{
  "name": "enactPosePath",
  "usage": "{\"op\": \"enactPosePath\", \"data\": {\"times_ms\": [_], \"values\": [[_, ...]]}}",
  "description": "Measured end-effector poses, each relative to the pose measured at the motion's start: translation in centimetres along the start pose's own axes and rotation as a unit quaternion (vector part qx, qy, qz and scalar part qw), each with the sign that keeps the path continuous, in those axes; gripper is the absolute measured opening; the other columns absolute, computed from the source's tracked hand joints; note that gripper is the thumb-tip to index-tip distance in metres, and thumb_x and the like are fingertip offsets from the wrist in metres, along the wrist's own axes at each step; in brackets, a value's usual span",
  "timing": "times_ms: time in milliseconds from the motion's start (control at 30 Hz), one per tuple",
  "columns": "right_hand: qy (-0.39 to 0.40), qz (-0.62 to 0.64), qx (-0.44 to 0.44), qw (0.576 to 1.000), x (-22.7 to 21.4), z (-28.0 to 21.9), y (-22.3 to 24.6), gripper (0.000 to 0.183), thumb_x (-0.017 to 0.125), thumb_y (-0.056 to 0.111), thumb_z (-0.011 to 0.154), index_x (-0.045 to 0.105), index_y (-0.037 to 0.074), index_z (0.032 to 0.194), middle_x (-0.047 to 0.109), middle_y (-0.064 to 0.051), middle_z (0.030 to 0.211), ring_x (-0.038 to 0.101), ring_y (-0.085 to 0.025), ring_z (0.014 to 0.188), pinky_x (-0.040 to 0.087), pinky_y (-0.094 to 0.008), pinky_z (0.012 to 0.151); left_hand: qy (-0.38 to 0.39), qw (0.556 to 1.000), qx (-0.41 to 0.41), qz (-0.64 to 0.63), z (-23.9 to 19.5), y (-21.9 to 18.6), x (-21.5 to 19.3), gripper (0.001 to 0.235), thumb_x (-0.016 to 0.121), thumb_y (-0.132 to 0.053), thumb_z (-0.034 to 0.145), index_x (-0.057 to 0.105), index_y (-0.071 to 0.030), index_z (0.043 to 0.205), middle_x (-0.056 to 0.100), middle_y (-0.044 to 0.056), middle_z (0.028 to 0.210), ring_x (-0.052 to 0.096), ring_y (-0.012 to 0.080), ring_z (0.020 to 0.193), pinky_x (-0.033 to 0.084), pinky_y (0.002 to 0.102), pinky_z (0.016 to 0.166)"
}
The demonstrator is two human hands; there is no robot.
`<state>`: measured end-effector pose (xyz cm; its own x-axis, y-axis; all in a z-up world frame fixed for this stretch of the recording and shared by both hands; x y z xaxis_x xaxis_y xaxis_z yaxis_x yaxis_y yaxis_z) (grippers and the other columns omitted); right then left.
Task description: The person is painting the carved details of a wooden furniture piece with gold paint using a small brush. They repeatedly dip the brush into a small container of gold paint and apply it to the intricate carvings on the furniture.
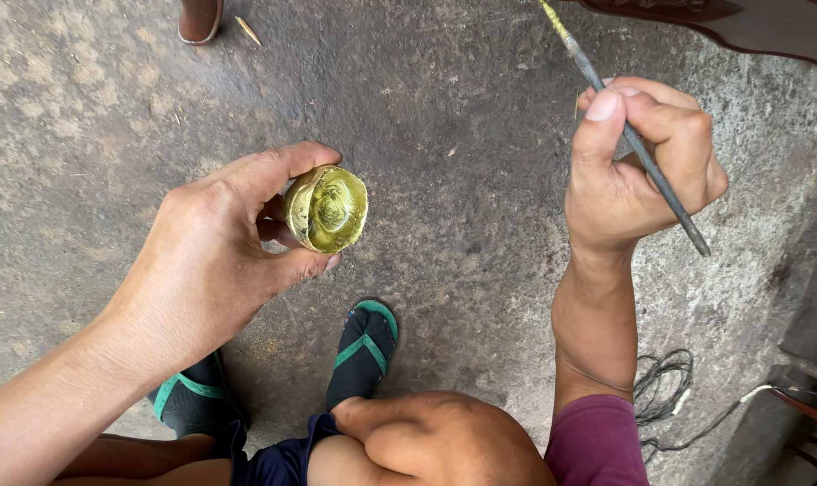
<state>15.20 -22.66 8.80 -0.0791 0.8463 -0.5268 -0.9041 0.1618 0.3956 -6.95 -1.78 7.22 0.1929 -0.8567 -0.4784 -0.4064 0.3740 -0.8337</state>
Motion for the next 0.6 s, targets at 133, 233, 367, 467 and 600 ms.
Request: {"op": "enactPosePath", "data": {"times_ms": [133,233,367,467,600], "values": [[-0.005,-0.019,-0.008,1.0,0.4,0.3,0.1,0.019,0.072,0.005,0.111,0.058,0.0,0.099,0.075,-0.017,0.098,0.078,-0.021,0.078,0.064,-0.027,0.065,-0.006,0.999,0.016,-0.033,-0.3,0.2,-0.3,0.071,0.087,-0.012,0.075,0.062,-0.015,0.141,0.074,0.004,0.113,0.075,0.0107,0.091,0.064,0.027,0.077],[-0.031,0.006,-0.001,1.0,0.4,0.5,0.0,0.02,0.071,0.006,0.111,0.057,0.0,0.097,0.075,-0.016,0.097,0.079,-0.021,0.08,0.066,-0.027,0.065,-0.003,1.0,-0.008,-0.019,-0.4,0.7,-0.5,0.073,0.089,-0.013,0.074,0.063,-0.016,0.142,0.075,0.004,0.112,0.075,0.0112,0.088,0.064,0.028,0.076],[-0.042,0.004,0.008,0.999,0.3,0.1,0.3,0.022,0.071,0.007,0.11,0.056,0.001,0.096,0.075,-0.015,0.097,0.08,-0.022,0.081,0.069,-0.029,0.067,0.005,0.999,-0.026,-0.018,-0.5,1.1,-0.5,0.074,0.089,-0.013,0.074,0.062,-0.017,0.143,0.074,0.005,0.111,0.075,0.0112,0.089,0.064,0.027,0.076],[-0.024,-0.038,-0.01,0.999,0.6,0.1,0.3,0.021,0.07,0.005,0.109,0.056,-0.001,0.095,0.075,-0.017,0.095,0.079,-0.023,0.079,0.065,-0.029,0.063,0.002,1.0,-0.016,-0.016,-0.4,1.0,-0.6,0.074,0.089,-0.013,0.073,0.062,-0.016,0.142,0.074,0.006,0.113,0.075,0.0118,0.088,0.064,0.027,0.075],[-0.061,0.009,-0.015,0.998,0.4,0.3,-0.2,0.021,0.068,0.006,0.11,0.056,0.0,0.095,0.076,-0.017,0.097,0.08,-0.022,0.079,0.068,-0.028,0.062,-0.003,1.0,-0.009,-0.027,-0.4,0.9,-0.6,0.072,0.088,-0.011,0.074,0.062,-0.015,0.142,0.074,0.006,0.114,0.075,0.0118,0.09,0.064,0.028,0.076]]}}
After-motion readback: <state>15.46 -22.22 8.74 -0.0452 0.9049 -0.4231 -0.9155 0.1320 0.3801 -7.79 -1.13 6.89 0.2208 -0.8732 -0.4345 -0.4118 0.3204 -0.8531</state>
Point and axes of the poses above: each hand's wrist, its own z-axis towards the middle knuckle, its own x-axis out of the palm, y = z × x, the point moved 5 cm from there along z, towards the middle knuckle
